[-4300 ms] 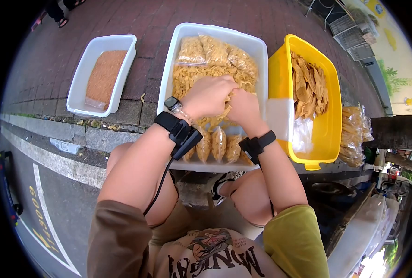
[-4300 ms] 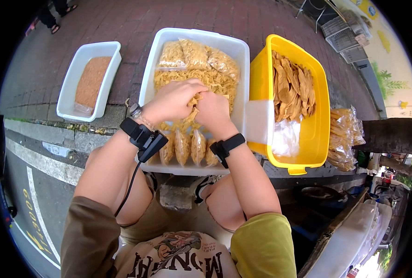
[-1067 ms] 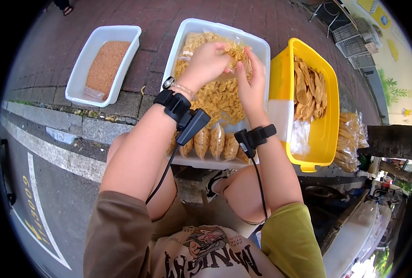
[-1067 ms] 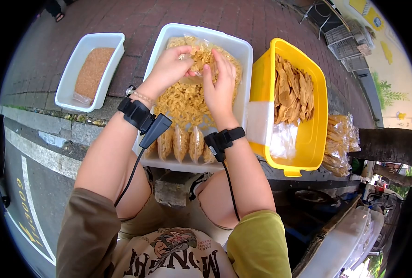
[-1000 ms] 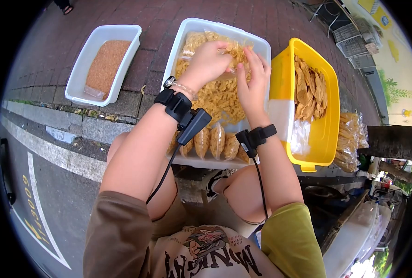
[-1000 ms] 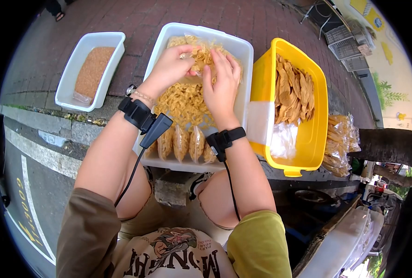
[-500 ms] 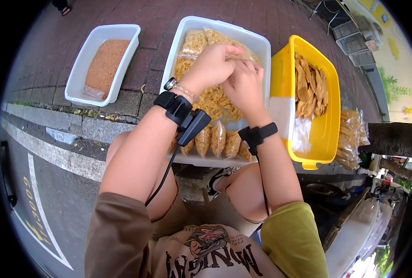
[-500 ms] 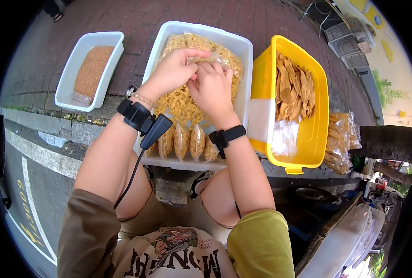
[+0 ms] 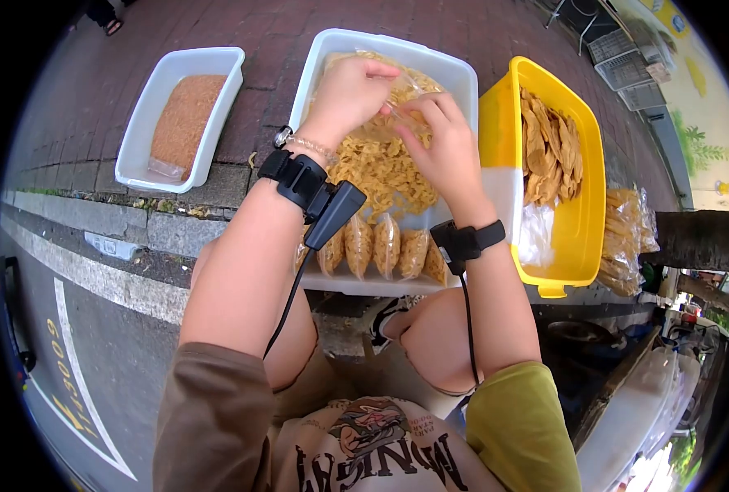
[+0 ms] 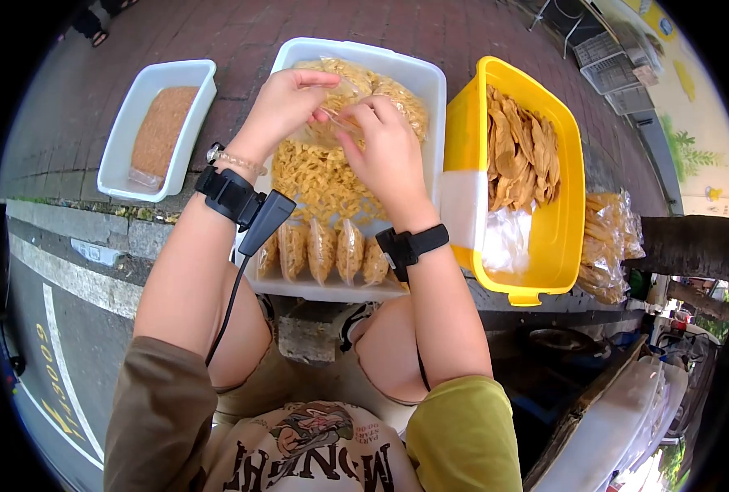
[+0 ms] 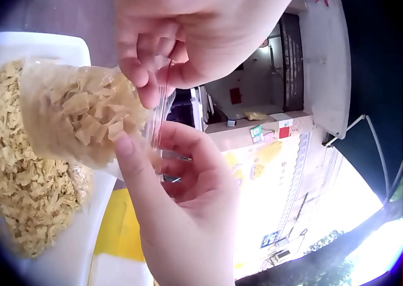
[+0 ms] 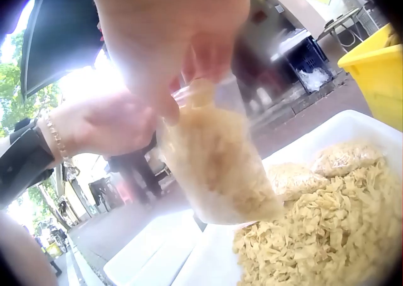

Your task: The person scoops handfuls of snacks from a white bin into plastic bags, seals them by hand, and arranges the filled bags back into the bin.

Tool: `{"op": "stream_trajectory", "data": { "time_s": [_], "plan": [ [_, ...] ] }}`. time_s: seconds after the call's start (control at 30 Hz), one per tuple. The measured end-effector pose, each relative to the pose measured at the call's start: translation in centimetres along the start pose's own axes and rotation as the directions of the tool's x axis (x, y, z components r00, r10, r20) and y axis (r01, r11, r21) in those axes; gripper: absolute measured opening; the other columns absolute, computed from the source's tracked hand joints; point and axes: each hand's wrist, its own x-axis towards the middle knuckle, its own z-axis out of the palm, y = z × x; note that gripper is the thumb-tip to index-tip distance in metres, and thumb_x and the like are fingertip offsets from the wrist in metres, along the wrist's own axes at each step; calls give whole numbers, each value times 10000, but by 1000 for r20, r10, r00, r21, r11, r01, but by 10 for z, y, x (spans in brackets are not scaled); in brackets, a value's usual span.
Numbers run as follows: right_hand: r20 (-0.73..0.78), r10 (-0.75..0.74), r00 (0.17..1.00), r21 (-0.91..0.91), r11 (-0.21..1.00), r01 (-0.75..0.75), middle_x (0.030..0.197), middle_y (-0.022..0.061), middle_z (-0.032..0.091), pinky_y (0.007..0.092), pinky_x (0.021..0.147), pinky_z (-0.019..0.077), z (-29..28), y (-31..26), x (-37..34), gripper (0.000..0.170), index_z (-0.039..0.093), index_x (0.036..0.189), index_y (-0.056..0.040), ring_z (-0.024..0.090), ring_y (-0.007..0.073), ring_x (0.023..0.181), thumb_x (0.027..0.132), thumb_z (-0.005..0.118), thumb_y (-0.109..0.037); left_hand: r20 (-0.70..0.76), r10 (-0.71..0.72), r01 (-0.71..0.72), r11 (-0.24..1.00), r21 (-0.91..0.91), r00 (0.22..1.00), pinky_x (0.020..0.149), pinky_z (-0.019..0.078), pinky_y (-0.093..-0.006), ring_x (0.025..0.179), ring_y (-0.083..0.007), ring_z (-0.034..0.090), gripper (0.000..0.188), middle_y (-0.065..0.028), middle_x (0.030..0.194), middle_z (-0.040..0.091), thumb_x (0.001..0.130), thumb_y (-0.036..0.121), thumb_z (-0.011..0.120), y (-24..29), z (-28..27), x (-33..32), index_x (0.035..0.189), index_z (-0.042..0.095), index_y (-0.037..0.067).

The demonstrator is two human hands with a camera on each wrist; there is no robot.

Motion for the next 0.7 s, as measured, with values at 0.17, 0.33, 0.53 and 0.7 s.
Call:
{"op": "stream_trajectory", "data": {
  "time_s": [0.17, 0.33, 0.53, 0.7],
  "plan": [
    [-64, 24, 998, 102, 995, -17, 1006, 134, 603, 381, 780, 499, 5, 1, -2, 245, 616, 968, -34, 601, 325, 920, 736, 694, -32, 14, -26, 25, 999, 33, 1000, 621, 491, -230, 650, -93, 623, 338, -76, 992, 674, 865, 62, 473, 0, 2, 2, 1155, 643, 27],
    [-109, -135, 985, 110, 983, 147, 990, 152, 614, 395, 770, 492, 16, -6, -2, 221, 609, 958, -9, 597, 329, 894, 743, 661, -17, 68, 6, -4, 1000, -30, 998, 615, 482, -227, 624, -81, 570, 370, -66, 896, 662, 850, 31, 453, 3, 9, -3, 1170, 639, 32],
    [27, -44, 999, -190, 981, 48, 832, 132, 648, 411, 784, 472, 25, 4, -6, 143, 619, 881, -36, 597, 311, 869, 770, 648, -120, 156, 82, -80, 997, -21, 984, 614, 473, -217, 631, -65, 539, 393, -35, 795, 630, 840, -8, 433, -6, 22, -10, 1174, 638, 22],
    [61, 5, 998, -159, 987, 5, 789, 110, 647, 373, 795, 449, 22, 3, -4, 70, 602, 826, -39, 585, 279, 856, 792, 603, -101, 156, 44, -42, 999, -13, 987, 633, 480, -219, 652, -65, 547, 387, -27, 793, 629, 848, -16, 425, 2, 19, -9, 1169, 639, 14]
  ]
}}
